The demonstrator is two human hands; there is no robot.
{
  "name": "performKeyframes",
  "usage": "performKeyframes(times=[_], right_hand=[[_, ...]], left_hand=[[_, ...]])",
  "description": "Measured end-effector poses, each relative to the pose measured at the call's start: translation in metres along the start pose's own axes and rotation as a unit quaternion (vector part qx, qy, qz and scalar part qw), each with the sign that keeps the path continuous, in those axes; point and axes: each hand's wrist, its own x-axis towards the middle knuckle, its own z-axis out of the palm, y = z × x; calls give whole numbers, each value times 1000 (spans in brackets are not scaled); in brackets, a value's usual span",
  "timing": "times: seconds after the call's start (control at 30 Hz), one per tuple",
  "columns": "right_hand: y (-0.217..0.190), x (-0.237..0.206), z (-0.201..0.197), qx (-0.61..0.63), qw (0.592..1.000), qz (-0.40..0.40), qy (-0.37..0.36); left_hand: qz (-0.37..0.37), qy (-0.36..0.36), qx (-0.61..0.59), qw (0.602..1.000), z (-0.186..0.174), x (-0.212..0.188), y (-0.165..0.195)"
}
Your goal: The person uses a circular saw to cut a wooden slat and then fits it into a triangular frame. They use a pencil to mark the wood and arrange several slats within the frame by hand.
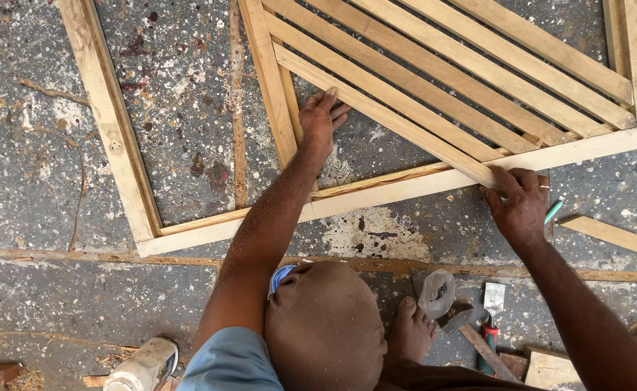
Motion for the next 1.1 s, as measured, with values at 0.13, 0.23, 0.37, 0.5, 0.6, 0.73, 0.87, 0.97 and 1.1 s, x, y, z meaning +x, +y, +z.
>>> performKeyframes(times=[0.13, 0.23, 0.37, 0.5, 0.6, 0.73, 0.87, 0.97, 1.1], right_hand=[[-5, 3, -3, 41, 997, -43, 43], [-4, 0, -7, 81, 995, -24, 58], [14, -12, -11, 62, 997, -28, 48], [58, -41, -21, 72, 995, 32, 59], [106, -50, -35, -56, 990, 85, 96], [144, -85, -70, -121, 958, 258, -28], [148, -111, -87, -214, 951, 214, -65], [142, -117, -104, -258, 928, 230, -140], [105, -115, -132, -206, 950, 217, -89]], left_hand=[[12, -15, -36, 999, -4, -2, -5], [19, -10, -30, 999, -1, -3, -9], [-18, 2, -15, 1000, 7, -4, -13], [-13, 9, 4, 1000, 15, -12, -17], [9, 11, 16, 1000, 17, -15, -17], [0, 4, 11, 1000, 16, -20, -12], [3, -7, -2, 1000, 16, -32, -6], [28, 4, 27, 999, 12, -45, -1], [8, 16, 10, 1000, -5, -54, 9]])
